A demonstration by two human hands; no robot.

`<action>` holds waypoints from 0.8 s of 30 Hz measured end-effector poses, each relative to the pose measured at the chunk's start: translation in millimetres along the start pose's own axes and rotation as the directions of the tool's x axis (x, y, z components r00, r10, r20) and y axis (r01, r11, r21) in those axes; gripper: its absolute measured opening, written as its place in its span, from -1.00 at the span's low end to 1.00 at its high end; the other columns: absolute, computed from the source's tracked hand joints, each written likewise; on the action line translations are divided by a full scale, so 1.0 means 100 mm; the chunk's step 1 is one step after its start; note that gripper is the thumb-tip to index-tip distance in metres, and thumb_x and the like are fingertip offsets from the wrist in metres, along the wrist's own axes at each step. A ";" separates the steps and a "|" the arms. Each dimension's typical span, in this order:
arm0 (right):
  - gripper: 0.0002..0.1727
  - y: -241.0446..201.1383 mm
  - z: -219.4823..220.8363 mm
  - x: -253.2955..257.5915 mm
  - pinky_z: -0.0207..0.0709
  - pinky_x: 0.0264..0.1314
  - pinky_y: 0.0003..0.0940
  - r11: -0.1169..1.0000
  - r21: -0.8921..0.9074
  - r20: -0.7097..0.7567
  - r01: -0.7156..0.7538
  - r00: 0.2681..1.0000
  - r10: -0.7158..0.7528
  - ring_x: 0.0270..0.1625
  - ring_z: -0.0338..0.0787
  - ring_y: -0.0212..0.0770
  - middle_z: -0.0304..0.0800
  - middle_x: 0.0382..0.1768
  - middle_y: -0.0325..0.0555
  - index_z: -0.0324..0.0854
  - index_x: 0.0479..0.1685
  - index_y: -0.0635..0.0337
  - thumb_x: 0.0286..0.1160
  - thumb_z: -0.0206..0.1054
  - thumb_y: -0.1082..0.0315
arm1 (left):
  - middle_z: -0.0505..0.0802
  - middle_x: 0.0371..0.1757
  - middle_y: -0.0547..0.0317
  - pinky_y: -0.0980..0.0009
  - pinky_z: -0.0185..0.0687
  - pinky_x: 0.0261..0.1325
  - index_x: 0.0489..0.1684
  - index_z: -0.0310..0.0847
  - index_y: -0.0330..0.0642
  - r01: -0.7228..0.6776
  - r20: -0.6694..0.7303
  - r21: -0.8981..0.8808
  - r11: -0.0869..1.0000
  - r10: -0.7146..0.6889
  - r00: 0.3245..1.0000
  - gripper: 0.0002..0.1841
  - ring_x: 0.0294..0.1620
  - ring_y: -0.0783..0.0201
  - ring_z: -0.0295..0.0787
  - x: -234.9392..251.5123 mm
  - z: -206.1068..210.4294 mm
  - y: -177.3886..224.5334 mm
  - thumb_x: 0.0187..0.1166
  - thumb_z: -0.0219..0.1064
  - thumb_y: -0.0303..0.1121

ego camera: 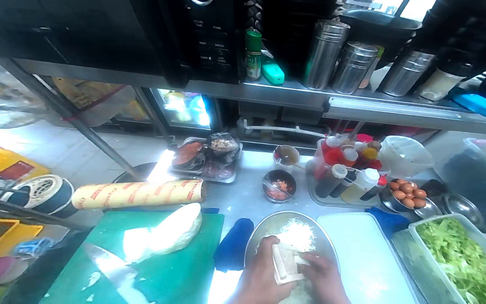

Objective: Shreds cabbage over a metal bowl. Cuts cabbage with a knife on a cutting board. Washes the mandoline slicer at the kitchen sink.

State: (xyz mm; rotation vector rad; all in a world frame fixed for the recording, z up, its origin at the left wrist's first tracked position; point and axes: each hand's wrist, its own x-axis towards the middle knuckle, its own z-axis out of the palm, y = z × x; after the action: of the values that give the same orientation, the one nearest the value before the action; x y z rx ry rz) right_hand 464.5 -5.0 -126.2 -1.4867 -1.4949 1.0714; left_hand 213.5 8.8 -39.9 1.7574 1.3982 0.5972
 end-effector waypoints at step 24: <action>-0.73 -0.10 -0.05 0.08 0.80 0.30 -0.33 0.979 -0.109 0.075 0.174 0.983 -0.167 0.23 0.82 -0.42 0.88 0.17 -0.42 0.91 0.06 -0.17 0.40 0.58 0.34 | 0.71 0.36 0.12 0.21 0.84 0.19 0.66 0.18 -0.03 0.024 0.007 -0.006 1.000 -0.024 1.000 0.18 0.15 0.33 0.80 0.02 0.00 -0.02 -0.07 0.75 0.23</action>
State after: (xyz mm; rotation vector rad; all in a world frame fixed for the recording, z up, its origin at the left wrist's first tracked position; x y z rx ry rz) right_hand 465.2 3.9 -115.2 -1.3830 -1.7228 0.9528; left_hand 212.9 11.0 -42.2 1.7340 1.4088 0.5817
